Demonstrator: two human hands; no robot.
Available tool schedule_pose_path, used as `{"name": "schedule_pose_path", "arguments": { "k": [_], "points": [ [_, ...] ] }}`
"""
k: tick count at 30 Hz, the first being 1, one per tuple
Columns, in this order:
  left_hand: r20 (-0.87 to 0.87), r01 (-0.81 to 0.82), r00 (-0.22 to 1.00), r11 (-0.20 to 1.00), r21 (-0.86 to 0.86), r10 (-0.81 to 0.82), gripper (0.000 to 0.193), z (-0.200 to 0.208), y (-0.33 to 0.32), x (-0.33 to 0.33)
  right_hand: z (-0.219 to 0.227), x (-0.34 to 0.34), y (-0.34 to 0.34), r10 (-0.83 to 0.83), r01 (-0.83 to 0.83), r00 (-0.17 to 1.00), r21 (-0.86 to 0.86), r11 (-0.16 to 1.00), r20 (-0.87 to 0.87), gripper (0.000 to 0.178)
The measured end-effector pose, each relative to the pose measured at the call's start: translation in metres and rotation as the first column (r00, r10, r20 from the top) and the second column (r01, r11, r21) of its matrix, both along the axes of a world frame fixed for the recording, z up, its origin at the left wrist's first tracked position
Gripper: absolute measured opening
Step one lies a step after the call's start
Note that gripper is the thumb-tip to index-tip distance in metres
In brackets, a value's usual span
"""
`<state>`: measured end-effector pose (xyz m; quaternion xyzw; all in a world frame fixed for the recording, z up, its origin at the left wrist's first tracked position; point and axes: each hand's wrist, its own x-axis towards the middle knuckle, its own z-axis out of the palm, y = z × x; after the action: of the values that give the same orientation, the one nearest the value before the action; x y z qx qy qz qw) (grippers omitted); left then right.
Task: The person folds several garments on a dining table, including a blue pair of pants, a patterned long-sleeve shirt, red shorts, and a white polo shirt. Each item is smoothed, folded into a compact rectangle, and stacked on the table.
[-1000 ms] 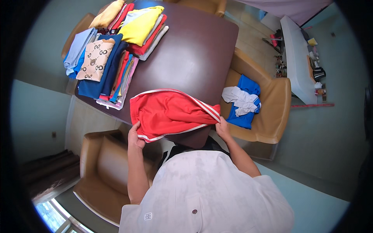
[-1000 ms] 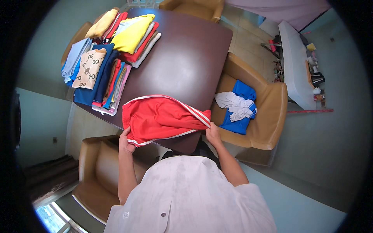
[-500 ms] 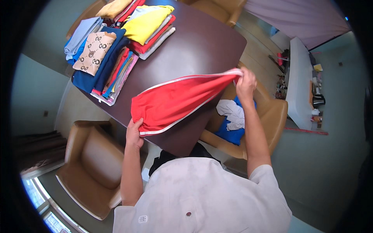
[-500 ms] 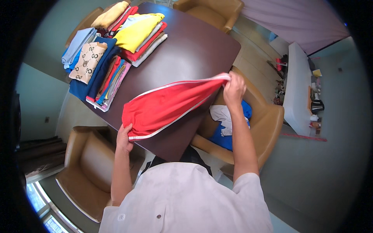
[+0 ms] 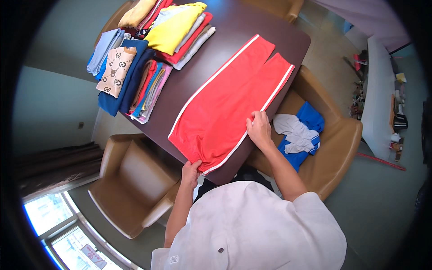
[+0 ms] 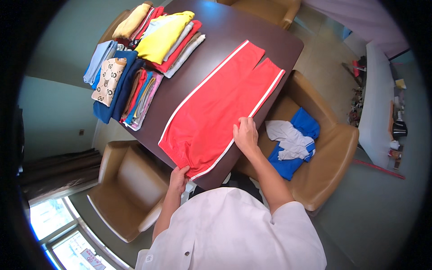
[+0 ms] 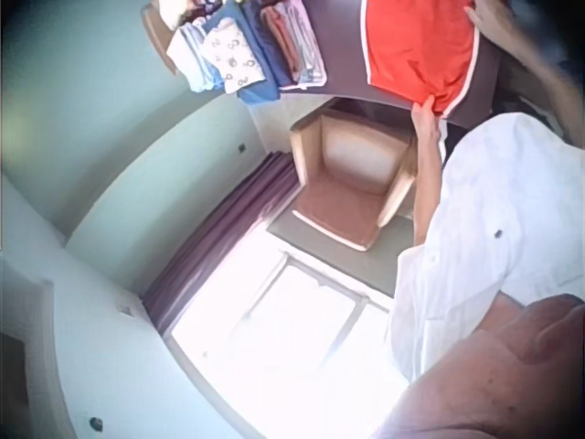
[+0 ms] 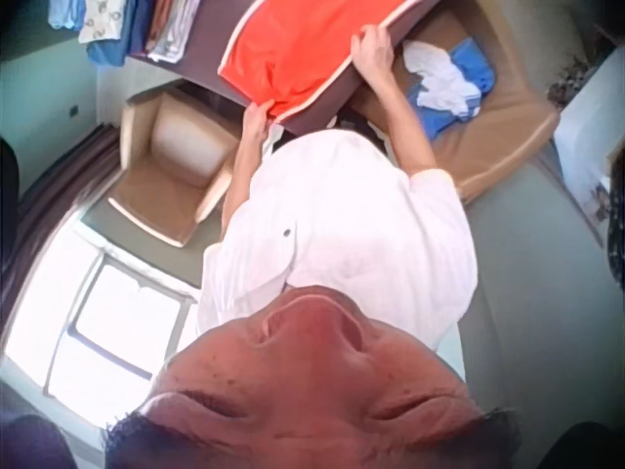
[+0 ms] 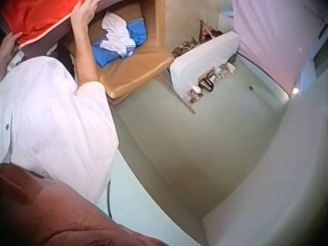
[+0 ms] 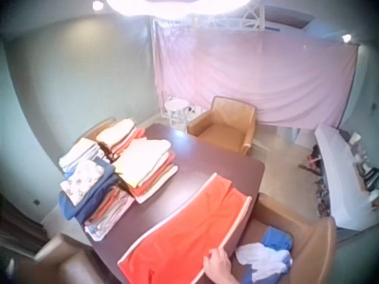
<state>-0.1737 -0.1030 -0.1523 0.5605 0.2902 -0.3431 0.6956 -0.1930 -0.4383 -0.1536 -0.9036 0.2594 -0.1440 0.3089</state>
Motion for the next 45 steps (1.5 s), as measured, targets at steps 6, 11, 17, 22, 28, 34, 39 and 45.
{"name": "schedule_pose_path", "arguments": {
  "k": [6,11,17,22,28,34,39,45],
  "points": [
    [0.021,-0.012,1.0,0.977,0.214,0.008,0.023,-0.012,0.009,-0.001,0.019,-0.021,0.004,0.214,-0.253,0.958,-0.21,0.945,-0.19,0.023],
    [0.019,0.203,0.972,0.88,0.43,-0.233,0.023,0.004,0.01,0.01,0.013,-0.024,-0.011,0.22,-0.315,0.925,-0.299,0.901,-0.309,0.018],
    [-0.077,0.147,0.634,0.022,0.989,-0.77,0.045,0.058,-0.015,0.014,0.034,-0.016,-0.002,0.364,-0.394,0.918,-0.251,0.884,-0.159,0.054],
    [0.124,0.011,0.267,0.132,0.991,-0.956,0.063,0.044,-0.028,0.034,0.011,-0.029,0.019,0.453,-0.519,0.846,-0.242,0.82,-0.282,0.072],
    [-0.056,0.029,0.16,-0.052,0.998,-0.986,0.08,0.003,-0.033,0.028,0.002,-0.053,0.013,0.34,-0.379,0.919,-0.212,0.901,-0.197,0.077],
    [-0.121,0.07,0.224,-0.108,0.992,-0.967,0.084,0.002,-0.015,0.042,-0.052,-0.099,-0.022,-0.029,0.027,0.999,0.083,0.996,0.02,0.07],
    [-0.126,-0.027,0.249,-0.137,0.99,-0.96,0.083,0.019,-0.022,0.043,-0.113,-0.125,-0.054,-0.134,0.539,0.842,0.82,0.19,-0.522,0.06],
    [0.22,0.002,-0.071,0.221,0.975,-0.973,0.048,0.027,-0.033,-0.023,-0.184,-0.127,-0.034,-0.137,0.546,0.76,0.738,-0.396,-0.636,0.08]
  ]
}}
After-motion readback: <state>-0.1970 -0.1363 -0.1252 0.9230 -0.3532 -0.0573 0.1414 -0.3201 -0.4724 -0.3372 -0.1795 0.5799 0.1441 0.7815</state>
